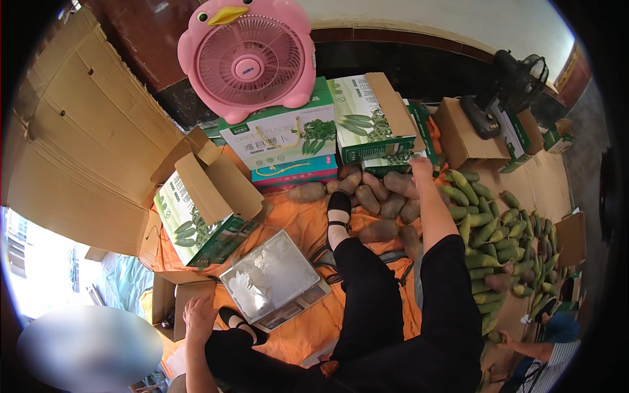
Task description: Weighing and packing green melons or similar produce into cardboard boxes.
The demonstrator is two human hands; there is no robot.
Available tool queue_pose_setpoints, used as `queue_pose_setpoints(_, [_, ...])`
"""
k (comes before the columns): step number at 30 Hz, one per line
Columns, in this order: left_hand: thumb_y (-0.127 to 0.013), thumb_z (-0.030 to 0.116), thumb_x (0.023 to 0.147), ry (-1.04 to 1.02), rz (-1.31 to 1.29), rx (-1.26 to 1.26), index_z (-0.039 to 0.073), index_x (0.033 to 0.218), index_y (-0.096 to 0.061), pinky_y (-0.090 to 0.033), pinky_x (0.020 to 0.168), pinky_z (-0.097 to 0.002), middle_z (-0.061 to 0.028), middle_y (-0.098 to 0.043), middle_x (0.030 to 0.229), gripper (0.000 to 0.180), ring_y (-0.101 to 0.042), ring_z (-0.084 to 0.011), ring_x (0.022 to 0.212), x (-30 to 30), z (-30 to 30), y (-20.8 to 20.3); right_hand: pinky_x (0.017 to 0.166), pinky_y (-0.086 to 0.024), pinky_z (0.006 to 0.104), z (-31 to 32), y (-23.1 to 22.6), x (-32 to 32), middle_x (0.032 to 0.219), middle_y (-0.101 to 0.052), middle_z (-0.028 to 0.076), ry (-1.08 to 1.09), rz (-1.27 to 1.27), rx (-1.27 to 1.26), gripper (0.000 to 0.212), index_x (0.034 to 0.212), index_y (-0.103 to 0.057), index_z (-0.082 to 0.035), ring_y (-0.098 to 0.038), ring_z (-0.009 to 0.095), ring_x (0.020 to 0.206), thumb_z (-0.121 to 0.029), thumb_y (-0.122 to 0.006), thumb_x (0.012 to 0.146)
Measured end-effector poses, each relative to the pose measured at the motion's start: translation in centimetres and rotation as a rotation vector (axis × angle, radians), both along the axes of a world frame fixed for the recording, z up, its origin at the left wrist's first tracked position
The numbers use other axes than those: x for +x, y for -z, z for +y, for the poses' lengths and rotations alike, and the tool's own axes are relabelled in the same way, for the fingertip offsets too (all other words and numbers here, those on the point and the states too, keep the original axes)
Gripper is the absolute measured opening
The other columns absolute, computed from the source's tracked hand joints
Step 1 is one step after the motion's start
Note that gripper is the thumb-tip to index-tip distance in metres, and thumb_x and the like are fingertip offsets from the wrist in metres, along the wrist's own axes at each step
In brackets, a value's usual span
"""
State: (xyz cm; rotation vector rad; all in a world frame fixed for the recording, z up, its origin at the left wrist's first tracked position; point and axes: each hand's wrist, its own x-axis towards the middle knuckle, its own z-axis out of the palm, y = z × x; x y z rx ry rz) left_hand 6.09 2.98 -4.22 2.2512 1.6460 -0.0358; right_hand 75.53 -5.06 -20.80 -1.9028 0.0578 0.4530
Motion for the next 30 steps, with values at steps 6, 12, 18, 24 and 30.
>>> queue_pose_setpoints(6, [-0.075, 0.016, 0.072, -0.037, 0.038, 0.036, 0.009, 0.115, -0.063, -0.033, 0.103, -0.0448, -0.0141, -0.058, 0.121, 0.045, -0.047, -0.0337, 0.121, 0.1, 0.0, 0.6, 0.102, -0.037, 0.0406, 3.2, 0.9, 4.7, 0.137, -0.047, 0.017, -0.076, -0.210, -0.140, 0.072, 0.138, -0.041, -0.003, -0.047, 0.032, 0.124, -0.032, -0.073, 0.080])
queue_pose_setpoints(12, [-0.075, 0.016, 0.072, -0.026, 0.073, 0.008, 0.008, 0.113, -0.064, -0.033, 0.103, -0.0438, -0.0142, -0.059, 0.120, 0.043, -0.048, -0.0333, 0.120, 1.3, 0.7, 0.3, 0.108, -0.033, 0.0366, 4.9, 0.4, 7.2, 0.146, -0.036, 0.023, -0.087, -0.197, 0.103, 0.090, 0.143, -0.030, 0.003, -0.038, 0.030, 0.134, -0.027, -0.079, 0.074])
queue_pose_setpoints(18, [-0.074, 0.015, 0.071, -0.024, 0.115, 0.017, 0.007, 0.111, -0.064, -0.034, 0.101, -0.0433, -0.0136, -0.059, 0.115, 0.041, -0.050, -0.0333, 0.116, 1.4, 0.5, 0.0, 0.093, -0.043, 0.0366, 5.0, 0.1, 6.1, 0.127, -0.055, 0.015, -0.207, -0.118, 0.078, 0.068, 0.130, -0.049, 0.004, -0.057, 0.025, 0.111, -0.022, -0.079, 0.075])
queue_pose_setpoints(24, [-0.076, 0.015, 0.070, 0.016, 0.107, 0.070, 0.007, 0.110, -0.063, -0.034, 0.100, -0.0441, -0.0129, -0.059, 0.112, 0.043, -0.051, -0.0335, 0.113, 0.1, 0.2, 0.7, 0.082, -0.049, 0.0337, 1.7, -0.6, 5.4, 0.111, -0.064, 0.009, -0.177, 0.211, 0.362, 0.049, 0.119, -0.057, 0.002, -0.063, 0.021, 0.096, -0.018, -0.076, 0.078])
queue_pose_setpoints(30, [-0.076, 0.016, 0.071, 0.002, 0.080, 0.102, 0.008, 0.111, -0.063, -0.034, 0.100, -0.0449, -0.0119, -0.059, 0.111, 0.043, -0.050, -0.0322, 0.114, 0.1, -0.3, 0.0, 0.085, -0.052, 0.0363, -6.9, -3.0, 4.3, 0.114, -0.064, 0.009, -0.304, 0.491, 0.557, 0.043, 0.120, -0.059, -0.003, -0.064, 0.023, 0.099, -0.020, -0.072, 0.082])
